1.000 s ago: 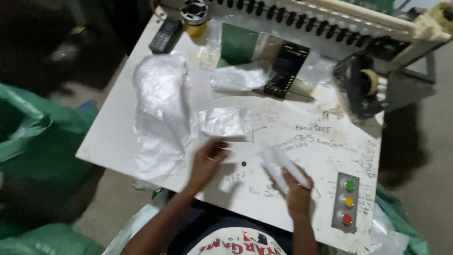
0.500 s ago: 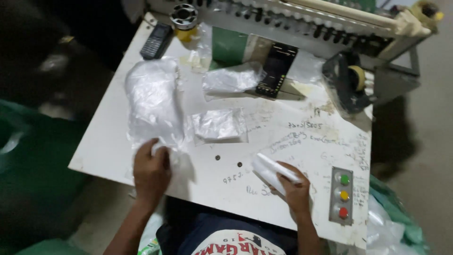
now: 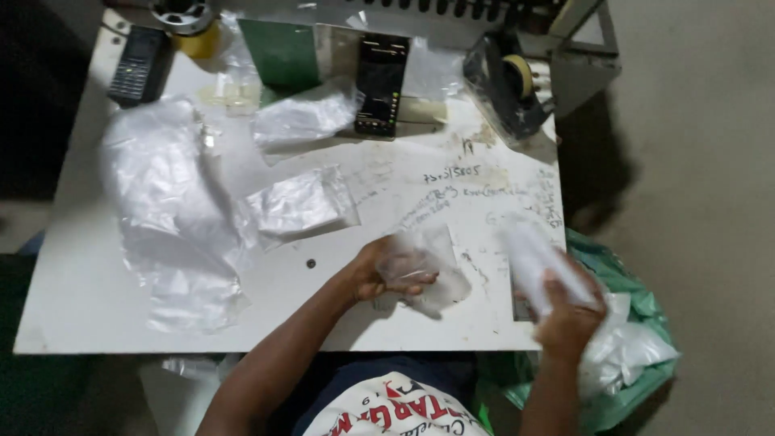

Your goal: Folding and stacking small plastic bags on a factory workstation near a packaging machine.

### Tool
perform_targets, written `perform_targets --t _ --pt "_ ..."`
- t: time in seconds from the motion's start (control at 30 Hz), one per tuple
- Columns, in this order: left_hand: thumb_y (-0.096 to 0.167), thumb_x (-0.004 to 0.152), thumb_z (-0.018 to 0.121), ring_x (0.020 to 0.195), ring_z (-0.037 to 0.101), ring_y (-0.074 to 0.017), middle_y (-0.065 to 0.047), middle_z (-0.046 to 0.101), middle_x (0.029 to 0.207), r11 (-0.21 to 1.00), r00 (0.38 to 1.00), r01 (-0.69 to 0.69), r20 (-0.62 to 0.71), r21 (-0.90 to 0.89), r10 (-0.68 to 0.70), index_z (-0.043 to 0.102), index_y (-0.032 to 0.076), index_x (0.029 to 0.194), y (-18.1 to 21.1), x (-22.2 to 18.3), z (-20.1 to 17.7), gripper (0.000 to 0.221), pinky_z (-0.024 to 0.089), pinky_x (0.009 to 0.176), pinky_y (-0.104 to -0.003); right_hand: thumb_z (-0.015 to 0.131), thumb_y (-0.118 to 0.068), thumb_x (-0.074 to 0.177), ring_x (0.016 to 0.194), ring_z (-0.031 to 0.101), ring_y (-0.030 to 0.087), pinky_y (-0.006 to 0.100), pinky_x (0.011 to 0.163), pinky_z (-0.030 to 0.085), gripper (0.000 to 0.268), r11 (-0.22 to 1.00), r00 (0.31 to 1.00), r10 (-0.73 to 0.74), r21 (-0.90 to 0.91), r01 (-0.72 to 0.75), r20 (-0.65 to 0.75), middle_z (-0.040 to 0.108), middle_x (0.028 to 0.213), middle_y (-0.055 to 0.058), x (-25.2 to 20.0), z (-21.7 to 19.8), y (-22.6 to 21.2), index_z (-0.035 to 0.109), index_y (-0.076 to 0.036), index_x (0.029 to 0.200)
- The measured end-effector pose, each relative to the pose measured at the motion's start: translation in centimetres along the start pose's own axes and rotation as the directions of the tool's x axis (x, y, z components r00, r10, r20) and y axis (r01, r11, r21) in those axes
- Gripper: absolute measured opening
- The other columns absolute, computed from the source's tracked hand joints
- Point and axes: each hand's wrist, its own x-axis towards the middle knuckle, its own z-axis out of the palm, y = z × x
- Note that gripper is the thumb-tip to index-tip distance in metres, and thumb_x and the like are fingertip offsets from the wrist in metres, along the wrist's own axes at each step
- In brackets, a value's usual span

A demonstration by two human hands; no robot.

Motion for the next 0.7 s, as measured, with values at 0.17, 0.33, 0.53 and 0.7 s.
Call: perform_targets --t 0.17,0.33,0.53,0.7 --pt "0.091 0.084 0.037 0.116 0.065 -0.0495 -0.042 0.062 0.124 0.976 0.976 -0.206 -0.087 -0.071 0.199 0.053 -0.015 0.129 -1.1 -3.3 1.4 0.117 0.051 0.101 -0.065 0.063 0.014 0.083 0.107 0.073 0.038 0.045 0.092 0.057 0.043 0.899 0.772 -0.259 -0.147 0.412 0.580 0.075 0.119 0.015 -3.8 5.5 -1.3 0.082 -0.014 0.109" --pt "0.034 0.087 0.084 0.087 0.075 -0.0288 -0.017 0.069 0.098 0.848 0.851 -0.403 -0.201 0.344 0.486 0.068 -0.004 0.115 -1.6 0.1 -2.8 0.050 0.062 0.083 -0.050 0.068 0.014 0.076 0.108 0.073 0.029 0.043 0.092 0.058 0.059 0.781 0.654 -0.019 -0.398 0.482 0.756 0.075 0.123 0.001 -3.5 6.5 -1.3 0.080 -0.026 0.118" --pt "0.008 0.086 0.082 0.059 0.074 -0.0247 -0.017 0.073 0.077 0.620 0.676 -0.474 -0.193 0.626 0.711 0.076 -0.005 0.097 -0.2 -1.9 0.2 0.018 0.063 0.051 -0.035 0.079 0.004 0.081 0.087 0.067 0.034 0.051 0.072 0.055 0.037 0.977 0.872 0.195 -0.168 -0.133 0.449 0.073 0.103 0.019 -2.0 5.4 -1.6 0.074 -0.003 0.117" --pt "-0.008 0.081 0.074 0.053 0.067 -0.0236 -0.019 0.066 0.071 0.603 0.660 -0.580 -0.118 0.547 0.742 0.071 -0.003 0.091 -2.9 2.4 -0.2 0.011 0.059 0.048 -0.033 0.078 -0.007 0.082 0.053 0.069 0.038 0.045 0.045 0.061 0.045 0.810 0.742 0.555 -0.041 -0.585 0.376 0.067 0.085 0.026 -4.5 7.5 -3.8 0.066 -0.003 0.125"
